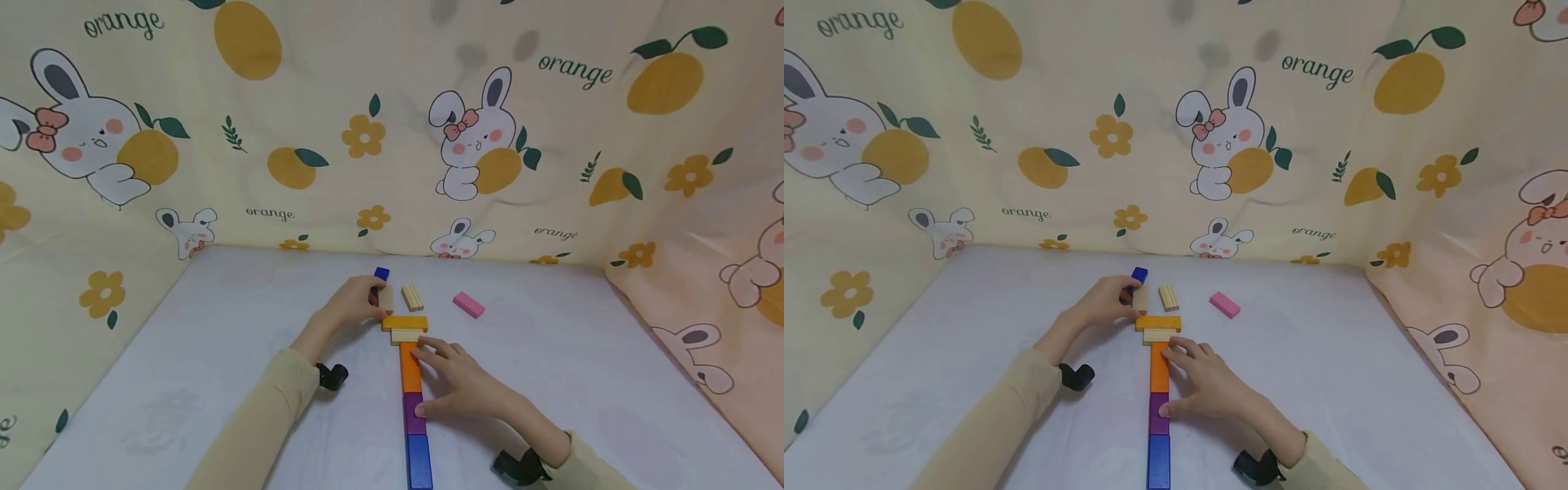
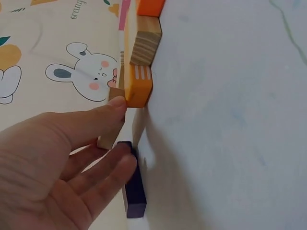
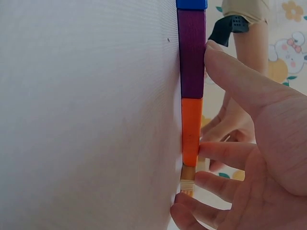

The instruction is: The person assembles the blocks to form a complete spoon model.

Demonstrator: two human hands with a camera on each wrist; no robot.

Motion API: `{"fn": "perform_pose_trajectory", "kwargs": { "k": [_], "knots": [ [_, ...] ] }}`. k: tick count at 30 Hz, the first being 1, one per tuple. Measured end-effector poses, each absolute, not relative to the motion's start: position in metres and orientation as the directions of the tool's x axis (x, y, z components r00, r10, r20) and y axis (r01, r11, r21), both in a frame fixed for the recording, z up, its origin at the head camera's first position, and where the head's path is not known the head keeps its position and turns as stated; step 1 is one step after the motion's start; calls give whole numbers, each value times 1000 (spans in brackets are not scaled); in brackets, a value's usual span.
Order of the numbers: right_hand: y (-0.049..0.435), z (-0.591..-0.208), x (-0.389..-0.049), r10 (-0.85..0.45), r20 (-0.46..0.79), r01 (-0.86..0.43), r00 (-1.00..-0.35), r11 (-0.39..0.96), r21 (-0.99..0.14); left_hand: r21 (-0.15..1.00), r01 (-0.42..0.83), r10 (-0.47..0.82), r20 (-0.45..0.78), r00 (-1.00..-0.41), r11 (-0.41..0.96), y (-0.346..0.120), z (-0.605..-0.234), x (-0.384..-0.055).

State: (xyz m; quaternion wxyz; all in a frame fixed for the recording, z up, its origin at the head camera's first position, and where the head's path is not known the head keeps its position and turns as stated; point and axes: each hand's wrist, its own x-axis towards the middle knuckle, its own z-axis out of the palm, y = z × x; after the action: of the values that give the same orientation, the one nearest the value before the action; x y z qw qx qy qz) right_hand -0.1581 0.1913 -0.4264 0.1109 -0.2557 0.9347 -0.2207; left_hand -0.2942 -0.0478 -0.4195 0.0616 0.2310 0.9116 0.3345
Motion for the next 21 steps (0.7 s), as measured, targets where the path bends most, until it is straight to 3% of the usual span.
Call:
{"fn": "perform_pose_trajectory", "kwargs": {
  "k": [21],
  "knots": [
    [193, -425, -157, -544, -83, -447, -835, 758, -475, 588, 365, 457, -9, -889, 722, -53, -428, -301]
  ]
}}
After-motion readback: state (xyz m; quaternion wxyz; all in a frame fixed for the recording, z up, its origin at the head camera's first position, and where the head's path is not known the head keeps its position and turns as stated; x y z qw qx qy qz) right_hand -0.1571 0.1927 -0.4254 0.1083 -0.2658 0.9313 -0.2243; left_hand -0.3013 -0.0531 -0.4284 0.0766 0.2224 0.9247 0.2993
